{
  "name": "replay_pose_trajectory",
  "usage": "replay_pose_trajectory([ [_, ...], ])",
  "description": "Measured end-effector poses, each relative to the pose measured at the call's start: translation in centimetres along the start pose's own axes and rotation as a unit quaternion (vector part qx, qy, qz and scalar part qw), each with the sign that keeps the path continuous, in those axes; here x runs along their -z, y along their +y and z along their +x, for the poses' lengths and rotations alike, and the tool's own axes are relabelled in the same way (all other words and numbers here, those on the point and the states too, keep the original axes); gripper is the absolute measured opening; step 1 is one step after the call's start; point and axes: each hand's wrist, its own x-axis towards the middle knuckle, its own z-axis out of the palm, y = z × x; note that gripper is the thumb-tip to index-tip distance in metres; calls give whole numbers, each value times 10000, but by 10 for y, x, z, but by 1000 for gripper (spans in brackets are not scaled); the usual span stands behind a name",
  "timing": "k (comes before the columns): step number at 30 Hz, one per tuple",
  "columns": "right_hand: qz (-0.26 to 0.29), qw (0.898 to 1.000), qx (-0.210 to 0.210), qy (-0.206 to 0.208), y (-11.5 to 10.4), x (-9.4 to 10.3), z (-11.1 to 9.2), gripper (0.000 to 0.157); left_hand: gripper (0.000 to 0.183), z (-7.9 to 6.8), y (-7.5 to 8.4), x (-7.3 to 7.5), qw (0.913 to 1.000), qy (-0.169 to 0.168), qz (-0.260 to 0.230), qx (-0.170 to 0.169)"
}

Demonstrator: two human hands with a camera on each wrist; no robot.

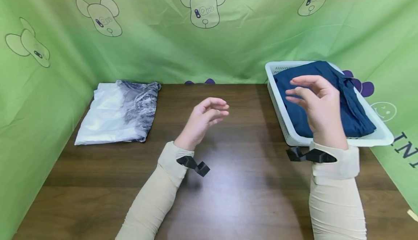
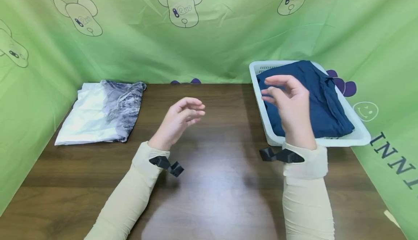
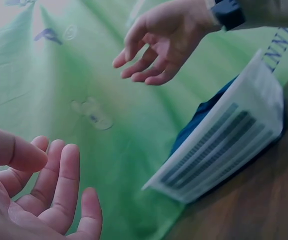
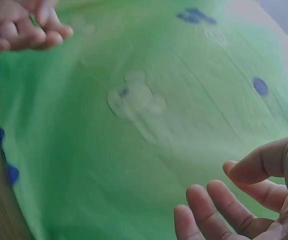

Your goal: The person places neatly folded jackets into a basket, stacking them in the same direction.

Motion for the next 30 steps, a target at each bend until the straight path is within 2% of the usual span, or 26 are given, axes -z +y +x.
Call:
replay_pose_trajectory([
  [3, -13, 9997, 8, -247, 9, -18, -4, 17, 31, -2, 8, 15, 9997, 185, 128, -134],
  [6, -60, 9985, -179, -522, 20, -35, -7, 19, 30, -6, 18, 32, 9985, 363, 278, -314],
  [11, -550, 9931, -377, -960, 42, -60, -12, 21, 30, -14, 33, 61, 9943, 712, 511, -613],
  [15, -953, 9869, -538, -1189, 59, -78, -17, 23, 29, -19, 43, 80, 9884, 1032, 768, -805],
  [18, -1083, 9826, -745, -1312, 71, -92, -20, 25, 29, -22, 49, 93, 9805, 1318, 1127, -919],
  [22, -1002, 9785, -1050, -1464, 85, -111, -25, 29, 30, -26, 54, 111, 9632, 1762, 1739, -1049],
  [25, -735, 9766, -1353, -1499, 95, -125, -29, 32, 32, -29, 57, 123, 9462, 2068, 2177, -1204],
  [27, -495, 9748, -1585, -1493, 102, -134, -31, 33, 32, -31, 58, 131, 9302, 2295, 2566, -1271],
  [30, -85, 9707, -1926, -1438, 112, -148, -33, 34, 31, -34, 60, 143, 8989, 2670, 3218, -1304],
])
